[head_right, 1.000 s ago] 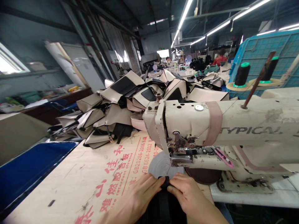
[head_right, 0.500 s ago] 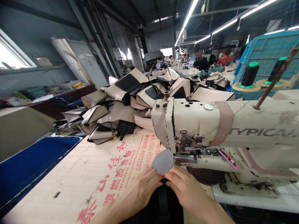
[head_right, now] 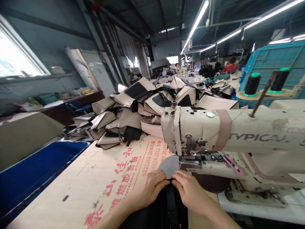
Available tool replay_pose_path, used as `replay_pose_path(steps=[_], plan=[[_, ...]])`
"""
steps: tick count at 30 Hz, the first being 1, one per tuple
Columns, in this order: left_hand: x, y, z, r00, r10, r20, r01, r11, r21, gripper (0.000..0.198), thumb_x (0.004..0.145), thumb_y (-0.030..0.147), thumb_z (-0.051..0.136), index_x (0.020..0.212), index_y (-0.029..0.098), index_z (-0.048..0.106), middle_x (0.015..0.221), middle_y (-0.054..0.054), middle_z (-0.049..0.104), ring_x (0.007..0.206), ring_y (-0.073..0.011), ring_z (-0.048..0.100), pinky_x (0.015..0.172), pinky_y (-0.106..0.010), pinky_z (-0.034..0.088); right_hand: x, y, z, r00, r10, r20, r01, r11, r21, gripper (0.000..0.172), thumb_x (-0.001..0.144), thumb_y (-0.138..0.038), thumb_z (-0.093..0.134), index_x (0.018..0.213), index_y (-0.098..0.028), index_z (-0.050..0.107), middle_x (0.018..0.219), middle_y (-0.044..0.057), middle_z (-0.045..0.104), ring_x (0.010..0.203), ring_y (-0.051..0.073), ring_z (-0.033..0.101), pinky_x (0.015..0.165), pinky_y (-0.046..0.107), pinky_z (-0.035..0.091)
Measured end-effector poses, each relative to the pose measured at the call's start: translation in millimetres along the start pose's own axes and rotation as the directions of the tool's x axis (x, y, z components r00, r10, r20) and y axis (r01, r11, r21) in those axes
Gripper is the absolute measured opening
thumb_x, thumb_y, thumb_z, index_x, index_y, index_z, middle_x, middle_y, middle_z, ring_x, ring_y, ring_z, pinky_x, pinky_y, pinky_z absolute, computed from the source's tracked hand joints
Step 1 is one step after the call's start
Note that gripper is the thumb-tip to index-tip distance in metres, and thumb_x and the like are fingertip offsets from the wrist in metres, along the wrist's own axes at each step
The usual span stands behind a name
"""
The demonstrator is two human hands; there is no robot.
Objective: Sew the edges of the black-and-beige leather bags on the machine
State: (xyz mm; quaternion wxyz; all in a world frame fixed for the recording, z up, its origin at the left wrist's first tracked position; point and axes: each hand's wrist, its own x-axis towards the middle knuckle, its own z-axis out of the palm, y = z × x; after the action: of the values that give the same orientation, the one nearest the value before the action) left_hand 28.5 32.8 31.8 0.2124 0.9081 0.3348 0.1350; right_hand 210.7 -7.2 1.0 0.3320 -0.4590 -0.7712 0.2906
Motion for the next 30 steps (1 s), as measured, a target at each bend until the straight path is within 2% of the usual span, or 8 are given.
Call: replay_pose_path(steps=[4,8,11,13,16,21,25,30], plan=[[-1,10,-10.5,0.998,-0.058,0.013,0.058,0.998,-0.003,0.024,0.089,0.026,0.035,0.078,0.016,0.053,0.078,-0.001,0.057,0.075,-0.0127,0.053,0.069,-0.023,0.042,0,0,0,0.999,-0.026,-0.029,0.026,0.999,-0.021,0.017,0.09,-0.017,0.037,0.086,-0.018,0.054,0.089,0.003,0.055,0.086,0.016,0.051,0.078,0.028,0.039],[-25,23,-18.7,0.964,-0.241,0.109,0.229,0.967,0.114,0.019,0.082,0.026,0.044,0.095,0.018,0.055,0.091,-0.005,0.061,0.086,-0.019,0.057,0.075,-0.031,0.045,-3,1,-2,0.998,-0.042,-0.047,0.041,0.999,-0.018,0.019,0.09,-0.018,0.036,0.086,-0.018,0.055,0.085,0.003,0.056,0.083,0.016,0.052,0.075,0.027,0.04],[-40,23,-6.7,0.933,-0.355,0.064,0.335,0.918,0.213,0.045,0.077,0.016,0.045,0.122,0.015,0.043,0.117,-0.013,0.054,0.106,-0.025,0.051,0.086,-0.039,0.042,-4,1,-2,0.997,-0.048,-0.058,0.048,0.999,-0.004,0.021,0.09,-0.02,0.036,0.084,-0.018,0.056,0.085,0.003,0.056,0.081,0.015,0.052,0.075,0.027,0.04],[-40,19,3.9,0.936,-0.347,0.057,0.329,0.923,0.201,0.056,0.073,0.007,0.042,0.128,0.015,0.037,0.127,-0.013,0.048,0.113,-0.0236,0.047,0.091,-0.037,0.039,-5,1,-2,0.996,-0.07,-0.048,0.069,0.997,-0.016,0.022,0.09,-0.021,0.036,0.081,-0.018,0.056,0.087,0.004,0.057,0.083,0.015,0.052,0.076,0.027,0.039],[-26,10,5.7,0.943,-0.257,0.214,0.238,0.965,0.11,0.059,0.065,0.0,0.04,0.12,0.023,0.048,0.118,-0.006,0.057,0.107,-0.0194,0.053,0.087,-0.03,0.042,-6,2,-3,0.995,-0.09,-0.037,0.088,0.995,-0.038,0.022,0.09,-0.022,0.037,0.08,-0.018,0.056,0.086,0.004,0.057,0.082,0.016,0.052,0.075,0.027,0.039],[-11,1,-27.0,0.905,-0.132,0.405,0.151,0.988,-0.015,0.03,0.078,0.016,0.045,0.102,0.024,0.06,0.103,-0.001,0.065,0.093,-0.0189,0.057,0.082,-0.028,0.042,-11,5,-3,0.995,-0.057,-0.086,0.055,0.998,-0.026,0.025,0.091,-0.023,0.036,0.079,-0.017,0.057,0.083,0.004,0.057,0.078,0.015,0.053,0.072,0.027,0.04],[-18,-9,-30.7,0.921,-0.123,0.37,0.189,0.971,-0.149,0.032,0.088,0.036,0.032,0.105,0.023,0.057,0.098,0.001,0.064,0.085,-0.0152,0.056,0.078,-0.024,0.041,-10,4,-4,0.99,-0.023,-0.141,0.023,1.0,-0.007,0.025,0.091,-0.024,0.036,0.082,-0.017,0.058,0.083,0.005,0.057,0.079,0.016,0.054,0.073,0.026,0.04],[0,-25,-15.2,0.943,-0.27,0.197,0.284,0.958,-0.048,0.049,0.088,0.046,0.024,0.072,0.015,0.058,0.066,0.002,0.056,0.065,-0.0123,0.047,0.063,-0.022,0.039,-7,7,2,0.982,0.081,-0.168,-0.065,0.993,0.101,0.027,0.09,-0.03,0.037,0.081,-0.017,0.059,0.078,0.004,0.059,0.075,0.016,0.055,0.072,0.026,0.04]])
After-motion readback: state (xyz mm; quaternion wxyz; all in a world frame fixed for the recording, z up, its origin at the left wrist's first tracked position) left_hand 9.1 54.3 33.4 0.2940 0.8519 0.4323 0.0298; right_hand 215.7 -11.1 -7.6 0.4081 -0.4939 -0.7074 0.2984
